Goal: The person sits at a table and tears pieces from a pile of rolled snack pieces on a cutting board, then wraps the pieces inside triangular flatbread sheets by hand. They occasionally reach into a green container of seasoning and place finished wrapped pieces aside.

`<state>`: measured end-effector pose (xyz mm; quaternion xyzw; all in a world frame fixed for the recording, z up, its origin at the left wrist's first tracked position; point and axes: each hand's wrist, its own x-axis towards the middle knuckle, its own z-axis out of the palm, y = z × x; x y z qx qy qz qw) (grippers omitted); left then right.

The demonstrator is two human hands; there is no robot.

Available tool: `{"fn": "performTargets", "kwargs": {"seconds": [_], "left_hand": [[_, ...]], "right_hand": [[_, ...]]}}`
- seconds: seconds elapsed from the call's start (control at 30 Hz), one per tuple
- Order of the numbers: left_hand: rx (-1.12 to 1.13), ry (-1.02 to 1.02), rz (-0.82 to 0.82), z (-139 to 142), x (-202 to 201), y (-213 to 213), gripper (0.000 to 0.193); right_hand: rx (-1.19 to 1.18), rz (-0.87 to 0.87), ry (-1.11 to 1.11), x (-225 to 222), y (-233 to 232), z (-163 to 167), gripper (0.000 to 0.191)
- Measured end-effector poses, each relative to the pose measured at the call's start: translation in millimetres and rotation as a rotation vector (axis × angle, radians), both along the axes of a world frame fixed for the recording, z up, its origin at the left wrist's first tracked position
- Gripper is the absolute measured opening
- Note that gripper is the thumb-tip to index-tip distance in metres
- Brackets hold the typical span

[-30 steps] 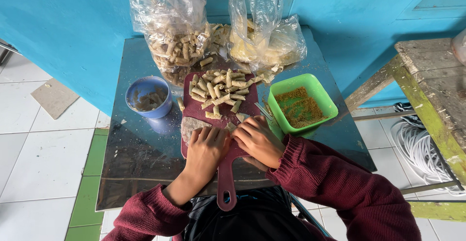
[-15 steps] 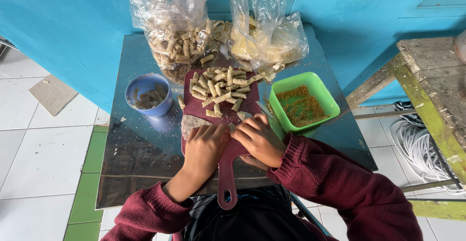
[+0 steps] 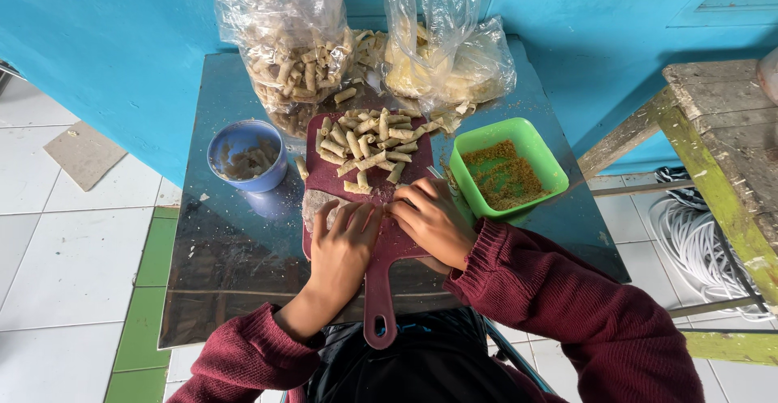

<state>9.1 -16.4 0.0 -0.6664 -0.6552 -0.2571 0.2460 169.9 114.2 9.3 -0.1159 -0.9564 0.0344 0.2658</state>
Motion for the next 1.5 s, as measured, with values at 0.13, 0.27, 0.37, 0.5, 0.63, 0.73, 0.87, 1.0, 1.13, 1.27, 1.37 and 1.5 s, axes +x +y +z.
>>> {"fn": "performTargets", "kwargs": {"seconds": [0.13, 0.27, 0.37, 0.5, 0.63, 0.73, 0.87, 1.0, 1.13, 1.27, 1.37, 1.5], "left_hand": [[-0.003, -0.033, -0.006, -2.9, -0.3, 1.3, 0.035], [-0.027, -0.096, -0.017, -2.1, -0.5, 4.3, 0.041], [-0.023, -0.124, -0.010, 0.6, -0.1, 4.0, 0.041], [-0.043, -0.111, 0.037, 5.8, -4.5, 0.0, 0.045], [-0.030, -0.141, 0.058, 8.5, -8.7, -2.1, 0.043], [-0.034, -0.188, 0.054, 8.7, -8.7, -3.1, 0.043], [-0.043, -0.192, 0.080, 9.8, -10.3, -6.0, 0.045], [-0.053, -0.208, 0.108, 11.1, -13.6, -8.3, 0.040], [-0.046, -0.187, 0.145, 7.5, -15.6, -9.2, 0.043], [-0.051, -0.199, 0.220, -0.6, -20.5, -9.8, 0.040], [-0.087, -0.204, 0.308, -5.8, -26.3, -10.7, 0.038], [-0.043, -0.211, 0.352, -8.5, -26.6, -10.2, 0.038]], "right_hand": [[0.135, 0.054, 0.000, 0.0, 1.2, 7.6, 0.029], [0.162, 0.134, -0.055, 6.5, 1.1, 13.9, 0.042], [0.176, 0.147, -0.088, 8.4, 2.1, 13.8, 0.049], [0.262, 0.066, -0.059, 4.4, 4.9, 6.4, 0.033], [0.233, 0.068, -0.039, 0.7, 9.7, 1.7, 0.028], [0.207, 0.064, -0.023, -2.7, 11.3, 2.7, 0.026], [0.218, -0.033, -0.041, -4.1, 7.6, 6.3, 0.028], [0.300, -0.080, -0.080, -7.5, 6.2, 9.3, 0.034], [0.162, -0.051, -0.020, -13.7, 13.2, 16.3, 0.043], [-0.255, -0.009, 0.041, -6.4, 21.1, 29.0, 0.041], [-0.600, 0.010, -0.026, 0.7, 30.0, 37.3, 0.040], [-1.119, 0.038, -0.137, -2.9, 51.7, 40.3, 0.036]]}}
